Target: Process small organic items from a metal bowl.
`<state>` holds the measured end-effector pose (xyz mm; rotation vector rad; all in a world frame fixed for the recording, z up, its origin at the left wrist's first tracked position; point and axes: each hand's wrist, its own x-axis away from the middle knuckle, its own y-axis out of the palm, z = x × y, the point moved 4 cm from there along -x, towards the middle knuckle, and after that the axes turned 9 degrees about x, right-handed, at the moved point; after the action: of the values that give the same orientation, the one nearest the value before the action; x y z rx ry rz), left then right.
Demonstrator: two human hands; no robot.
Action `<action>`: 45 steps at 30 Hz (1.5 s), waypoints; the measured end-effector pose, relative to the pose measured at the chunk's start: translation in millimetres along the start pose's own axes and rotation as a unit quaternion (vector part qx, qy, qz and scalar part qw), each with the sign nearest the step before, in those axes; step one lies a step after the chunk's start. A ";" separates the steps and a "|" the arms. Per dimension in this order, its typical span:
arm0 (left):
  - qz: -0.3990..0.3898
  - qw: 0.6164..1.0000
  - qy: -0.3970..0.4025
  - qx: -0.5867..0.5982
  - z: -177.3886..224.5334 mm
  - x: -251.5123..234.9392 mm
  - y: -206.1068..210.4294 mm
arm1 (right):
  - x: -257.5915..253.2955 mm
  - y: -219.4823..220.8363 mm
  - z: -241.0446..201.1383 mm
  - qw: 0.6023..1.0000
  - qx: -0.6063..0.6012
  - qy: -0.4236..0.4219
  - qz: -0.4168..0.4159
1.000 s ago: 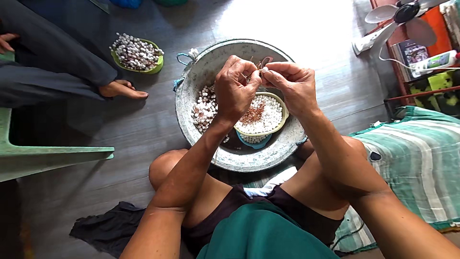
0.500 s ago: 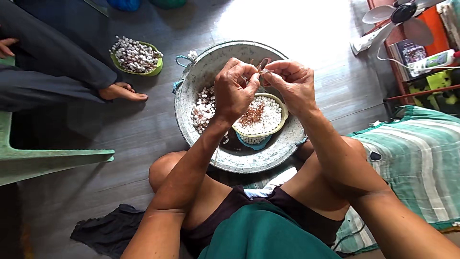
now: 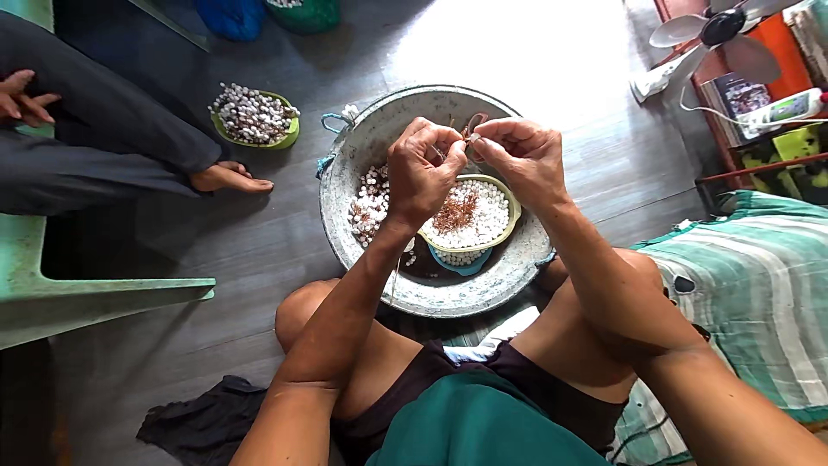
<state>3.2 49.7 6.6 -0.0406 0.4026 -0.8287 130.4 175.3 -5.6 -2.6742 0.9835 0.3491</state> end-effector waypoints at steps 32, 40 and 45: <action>-0.027 0.998 0.006 0.057 -1.5 -1.4 -0.6 | -0.1 1.4 -0.3 0.997 -0.057 0.039 -0.029; -0.034 0.996 -0.015 0.079 -0.2 -2.1 -3.0 | -2.9 -4.7 -5.7 0.999 -0.009 -0.026 -0.041; -0.038 0.996 -0.018 0.084 -0.2 -1.3 -1.0 | -1.8 -2.8 -4.3 0.999 0.023 -0.040 -0.029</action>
<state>1.7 50.0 7.0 0.0860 0.2967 -0.9332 131.4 177.1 -0.6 -2.6200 0.8773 0.4130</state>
